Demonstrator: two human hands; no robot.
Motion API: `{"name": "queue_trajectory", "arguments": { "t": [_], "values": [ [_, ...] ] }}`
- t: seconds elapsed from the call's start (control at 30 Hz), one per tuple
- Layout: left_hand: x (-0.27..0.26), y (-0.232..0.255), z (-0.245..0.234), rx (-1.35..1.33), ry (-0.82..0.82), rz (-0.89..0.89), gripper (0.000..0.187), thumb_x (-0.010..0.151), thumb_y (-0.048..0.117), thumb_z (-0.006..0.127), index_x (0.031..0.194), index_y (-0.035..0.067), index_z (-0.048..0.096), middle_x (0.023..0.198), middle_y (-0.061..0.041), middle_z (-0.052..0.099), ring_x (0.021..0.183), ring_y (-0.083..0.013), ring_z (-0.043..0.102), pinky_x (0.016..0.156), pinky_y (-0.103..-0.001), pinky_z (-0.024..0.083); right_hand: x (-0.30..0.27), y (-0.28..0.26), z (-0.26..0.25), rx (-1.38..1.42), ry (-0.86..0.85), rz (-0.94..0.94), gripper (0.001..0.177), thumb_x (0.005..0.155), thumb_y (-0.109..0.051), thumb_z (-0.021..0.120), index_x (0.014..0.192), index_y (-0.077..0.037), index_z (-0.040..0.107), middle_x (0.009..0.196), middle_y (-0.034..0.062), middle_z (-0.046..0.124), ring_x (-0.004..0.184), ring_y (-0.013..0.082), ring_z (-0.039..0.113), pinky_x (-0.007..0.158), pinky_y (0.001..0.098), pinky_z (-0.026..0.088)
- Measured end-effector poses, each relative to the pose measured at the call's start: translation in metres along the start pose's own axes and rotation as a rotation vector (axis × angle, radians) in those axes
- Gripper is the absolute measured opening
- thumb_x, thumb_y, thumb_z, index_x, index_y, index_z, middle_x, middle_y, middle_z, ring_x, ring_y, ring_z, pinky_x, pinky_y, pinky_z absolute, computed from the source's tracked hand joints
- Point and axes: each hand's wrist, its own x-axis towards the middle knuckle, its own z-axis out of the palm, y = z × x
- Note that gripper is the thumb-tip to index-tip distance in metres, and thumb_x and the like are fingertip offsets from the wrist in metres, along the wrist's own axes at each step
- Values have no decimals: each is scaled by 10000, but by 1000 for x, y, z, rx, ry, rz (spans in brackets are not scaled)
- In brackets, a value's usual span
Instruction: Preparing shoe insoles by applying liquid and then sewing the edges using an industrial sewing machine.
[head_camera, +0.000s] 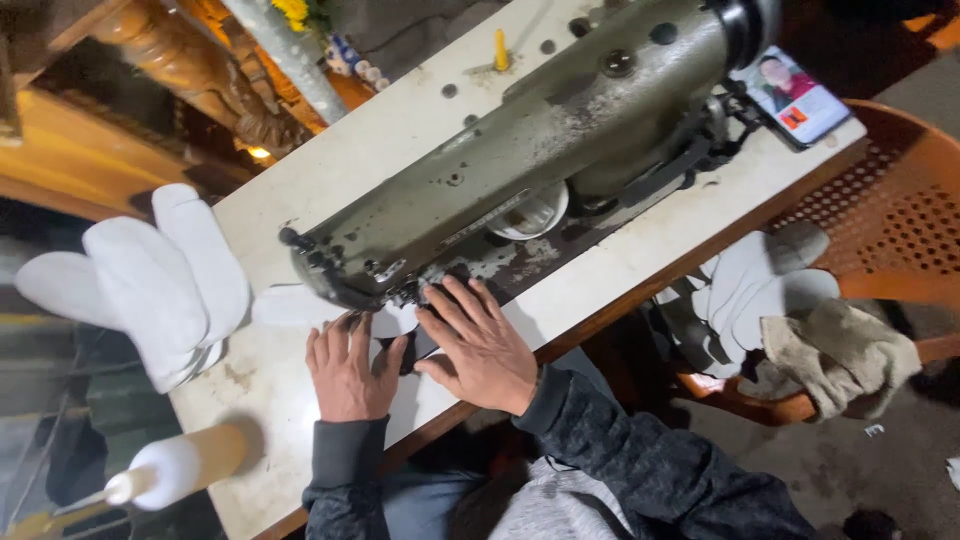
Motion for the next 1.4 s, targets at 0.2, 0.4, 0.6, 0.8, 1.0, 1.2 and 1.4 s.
{"name": "queue_trajectory", "arguments": {
  "t": [0.2, 0.4, 0.6, 0.8, 1.0, 1.2, 1.4],
  "values": [
    [4, -5, -1, -23, 34, 7, 585, 841, 623, 747, 1211, 172, 707, 1203, -99, 633, 1248, -337, 596, 1149, -589, 374, 3, -6, 5, -44, 28, -12, 642, 1060, -550, 596, 1470, -58, 633, 1564, 242, 553, 1562, 432, 386, 1298, 613, 225],
    [4, -2, -8, -87, -22, -23, 590, 877, 579, 740, 1251, 128, 664, 1368, -177, 595, 1398, -386, 502, 1189, -580, 313, 6, -8, 2, -42, 0, -1, 631, 1069, -526, 585, 1497, -63, 617, 1583, 252, 536, 1565, 444, 373, 1303, 626, 206],
    [3, -2, -16, -61, -125, -71, 604, 893, 619, 696, 1287, 164, 655, 1385, -139, 611, 1429, -337, 481, 1216, -565, 272, 7, -8, 3, -55, -36, 9, 657, 1072, -553, 559, 1515, -70, 600, 1595, 249, 527, 1576, 438, 358, 1310, 628, 184],
    [-4, -6, -15, -19, -123, -75, 642, 906, 667, 645, 1334, 189, 648, 1358, -70, 615, 1388, -274, 502, 1220, -545, 267, 6, -8, 2, -43, -32, 4, 646, 1078, -534, 560, 1519, -62, 593, 1590, 259, 527, 1569, 445, 365, 1307, 633, 193],
    [-12, -13, -16, 11, -72, -37, 596, 897, 644, 673, 1292, 198, 691, 1244, -60, 636, 1286, -278, 559, 1193, -565, 303, 6, -8, 2, -44, -46, 9, 647, 1088, -532, 538, 1529, -61, 579, 1595, 265, 519, 1577, 447, 352, 1308, 637, 186],
    [-11, -9, -22, -48, -59, -54, 516, 875, 582, 734, 1219, 198, 713, 1247, -88, 619, 1326, -335, 538, 1173, -589, 328, 5, -9, 2, -50, -49, 10, 641, 1080, -528, 552, 1524, -66, 585, 1594, 259, 523, 1579, 441, 351, 1306, 638, 185],
    [-12, -7, -30, -83, -134, -90, 526, 901, 584, 701, 1266, 205, 680, 1351, -127, 595, 1408, -361, 484, 1180, -604, 313, 5, -9, 1, -57, -49, 6, 642, 1077, -533, 557, 1524, -73, 586, 1591, 254, 527, 1575, 439, 359, 1304, 637, 194]
  ]
}}
